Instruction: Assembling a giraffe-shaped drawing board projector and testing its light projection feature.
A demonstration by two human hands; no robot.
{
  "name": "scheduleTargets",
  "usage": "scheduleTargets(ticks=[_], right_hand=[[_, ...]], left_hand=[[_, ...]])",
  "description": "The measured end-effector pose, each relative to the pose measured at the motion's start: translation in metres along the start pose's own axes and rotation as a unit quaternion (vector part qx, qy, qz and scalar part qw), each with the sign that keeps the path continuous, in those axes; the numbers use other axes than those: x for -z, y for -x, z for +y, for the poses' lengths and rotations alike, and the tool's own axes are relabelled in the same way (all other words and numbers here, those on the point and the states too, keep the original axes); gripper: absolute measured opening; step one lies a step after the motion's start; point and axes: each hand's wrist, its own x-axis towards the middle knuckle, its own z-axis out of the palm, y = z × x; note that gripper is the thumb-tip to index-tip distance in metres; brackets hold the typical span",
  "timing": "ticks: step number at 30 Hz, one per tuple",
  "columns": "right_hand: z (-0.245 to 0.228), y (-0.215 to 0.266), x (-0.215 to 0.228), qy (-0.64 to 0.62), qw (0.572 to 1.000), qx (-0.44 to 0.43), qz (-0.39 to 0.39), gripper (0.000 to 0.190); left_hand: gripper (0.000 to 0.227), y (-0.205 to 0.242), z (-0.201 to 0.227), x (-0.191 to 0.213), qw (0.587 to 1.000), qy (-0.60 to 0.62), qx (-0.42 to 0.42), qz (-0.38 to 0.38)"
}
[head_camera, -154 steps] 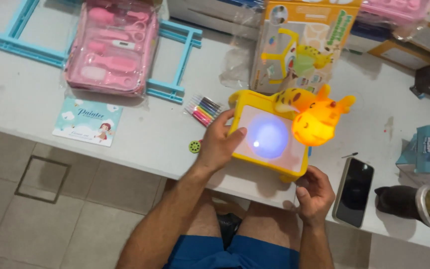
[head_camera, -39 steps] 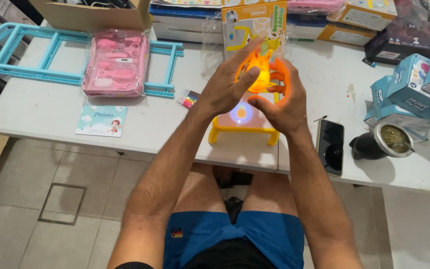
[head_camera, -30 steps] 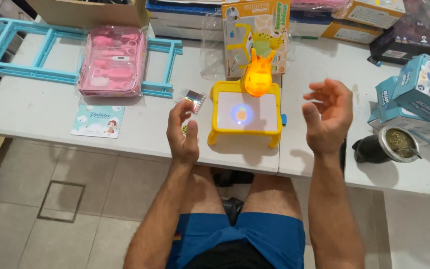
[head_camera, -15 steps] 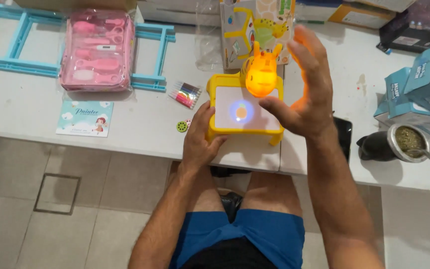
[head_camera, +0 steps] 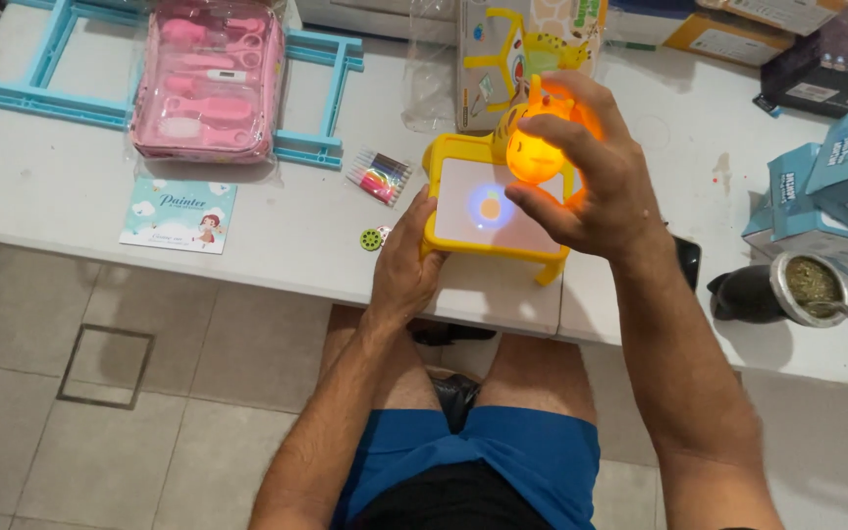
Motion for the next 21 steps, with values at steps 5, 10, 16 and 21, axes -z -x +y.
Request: scheduleTargets(ticks=[5,10,16,21], right_hand=[[0.000,0.000,0.003,0.021,0.999,-0.009,-0.028,0.041],[0.000,-0.002,0.007,0.046,0.998,-0.010,-0.052,0.045],[-0.002,-0.004,0.012,0.045,0.995,-0.028,-0.085,0.044],[-0.004,-0.005,0.014,0.051,0.993,-0.046,-0.093,0.048]], left_hand=[[0.062,0.000,0.003,0.002,1.000,0.002,0.009,-0.003],[0.062,-0.002,0.004,0.002,1.000,0.009,0.005,-0.002],[0.063,-0.002,0.004,0.003,1.000,0.010,0.015,-0.013],[0.061,-0.001,0.003,0.003,1.000,0.008,0.014,-0.010]])
